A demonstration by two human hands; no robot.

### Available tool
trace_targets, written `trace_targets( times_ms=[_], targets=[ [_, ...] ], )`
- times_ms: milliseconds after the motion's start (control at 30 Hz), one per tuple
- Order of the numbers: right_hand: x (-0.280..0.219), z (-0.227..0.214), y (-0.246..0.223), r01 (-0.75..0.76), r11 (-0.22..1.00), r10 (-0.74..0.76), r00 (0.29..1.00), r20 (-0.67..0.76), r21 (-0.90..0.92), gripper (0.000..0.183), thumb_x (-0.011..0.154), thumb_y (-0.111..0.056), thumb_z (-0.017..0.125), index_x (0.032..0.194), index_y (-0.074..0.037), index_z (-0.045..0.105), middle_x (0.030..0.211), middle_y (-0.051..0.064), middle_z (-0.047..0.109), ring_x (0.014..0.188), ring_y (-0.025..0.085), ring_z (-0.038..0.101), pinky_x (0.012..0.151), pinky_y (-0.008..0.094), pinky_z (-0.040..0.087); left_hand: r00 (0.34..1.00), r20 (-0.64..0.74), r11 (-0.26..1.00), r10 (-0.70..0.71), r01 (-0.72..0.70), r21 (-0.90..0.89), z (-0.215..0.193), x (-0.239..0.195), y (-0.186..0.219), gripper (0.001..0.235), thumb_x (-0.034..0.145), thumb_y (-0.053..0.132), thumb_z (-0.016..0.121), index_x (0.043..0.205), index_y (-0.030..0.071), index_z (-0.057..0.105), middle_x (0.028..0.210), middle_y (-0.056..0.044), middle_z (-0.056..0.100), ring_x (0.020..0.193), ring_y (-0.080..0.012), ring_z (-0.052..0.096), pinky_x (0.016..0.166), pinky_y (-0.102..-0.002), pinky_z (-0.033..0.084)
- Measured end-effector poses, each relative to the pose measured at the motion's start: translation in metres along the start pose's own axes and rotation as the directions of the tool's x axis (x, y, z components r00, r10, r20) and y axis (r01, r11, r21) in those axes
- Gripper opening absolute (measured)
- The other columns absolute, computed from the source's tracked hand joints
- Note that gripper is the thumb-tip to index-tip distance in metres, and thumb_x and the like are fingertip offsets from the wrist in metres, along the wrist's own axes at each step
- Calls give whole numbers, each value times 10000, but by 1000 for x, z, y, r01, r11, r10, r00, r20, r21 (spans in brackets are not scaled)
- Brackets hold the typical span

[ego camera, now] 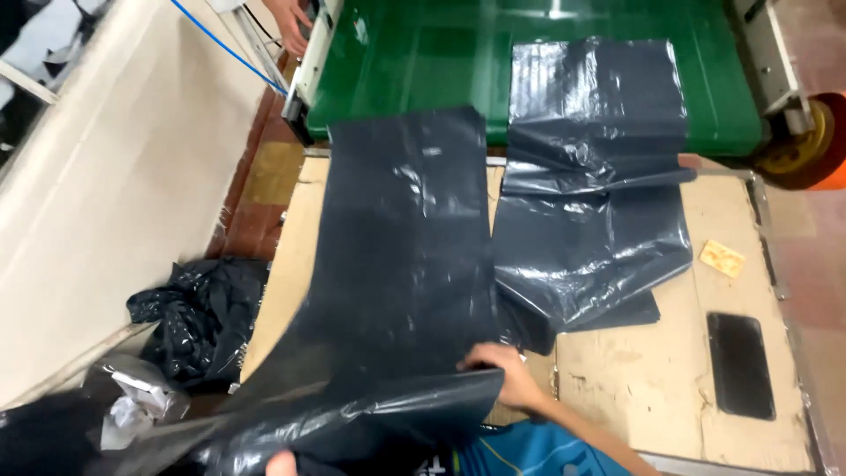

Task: Catching plastic bags from a machine, folding them, and stacking them into a crate

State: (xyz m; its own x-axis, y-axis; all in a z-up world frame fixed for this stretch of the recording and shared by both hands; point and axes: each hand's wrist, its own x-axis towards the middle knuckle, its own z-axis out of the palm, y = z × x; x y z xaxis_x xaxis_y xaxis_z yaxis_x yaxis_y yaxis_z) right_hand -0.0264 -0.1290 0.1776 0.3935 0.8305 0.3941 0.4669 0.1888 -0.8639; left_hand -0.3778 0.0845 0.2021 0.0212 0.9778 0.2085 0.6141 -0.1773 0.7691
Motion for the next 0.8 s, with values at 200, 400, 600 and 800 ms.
trace_targets(
  times_ms=[200,400,600,800],
  targets=[
    [25,-4,93,-437,859,475,874,-100,267,426,565,-2,750,985,-75,744,895,57,728,837,160,666,746,320,508,882,246,914,403,-372,-162,85,143,213,428,973,351,632,1130,-45,581,1067,-290,598,1009,-442,597,887,-529,473],
    [99,-17,157,-657,577,813,515,-271,485,417,843,-299,855,1142,-39,724,1022,176,735,976,299,705,810,434,567,777,552,918,303,-394,52,139,192,153,720,1016,541,537,1465,-20,493,1419,-299,551,1319,-451,544,1099,-563,441],
    [44,-8,141,-828,526,826,442,-348,195,610,811,-413,870,1222,11,718,1196,276,712,1216,430,636,995,533,499,679,699,884,-224,-160,439,163,156,-22,848,874,818,537,1355,130,663,1388,-121,657,1332,-314,582,1129,-462,448],
    [41,15,136,-761,640,659,472,-586,107,323,859,-262,827,1038,-5,749,938,217,746,961,340,716,803,468,542,846,505,915,171,-326,236,207,135,-65,327,982,492,614,1118,202,680,971,-63,707,970,-307,715,812,-463,586]
  ],
)
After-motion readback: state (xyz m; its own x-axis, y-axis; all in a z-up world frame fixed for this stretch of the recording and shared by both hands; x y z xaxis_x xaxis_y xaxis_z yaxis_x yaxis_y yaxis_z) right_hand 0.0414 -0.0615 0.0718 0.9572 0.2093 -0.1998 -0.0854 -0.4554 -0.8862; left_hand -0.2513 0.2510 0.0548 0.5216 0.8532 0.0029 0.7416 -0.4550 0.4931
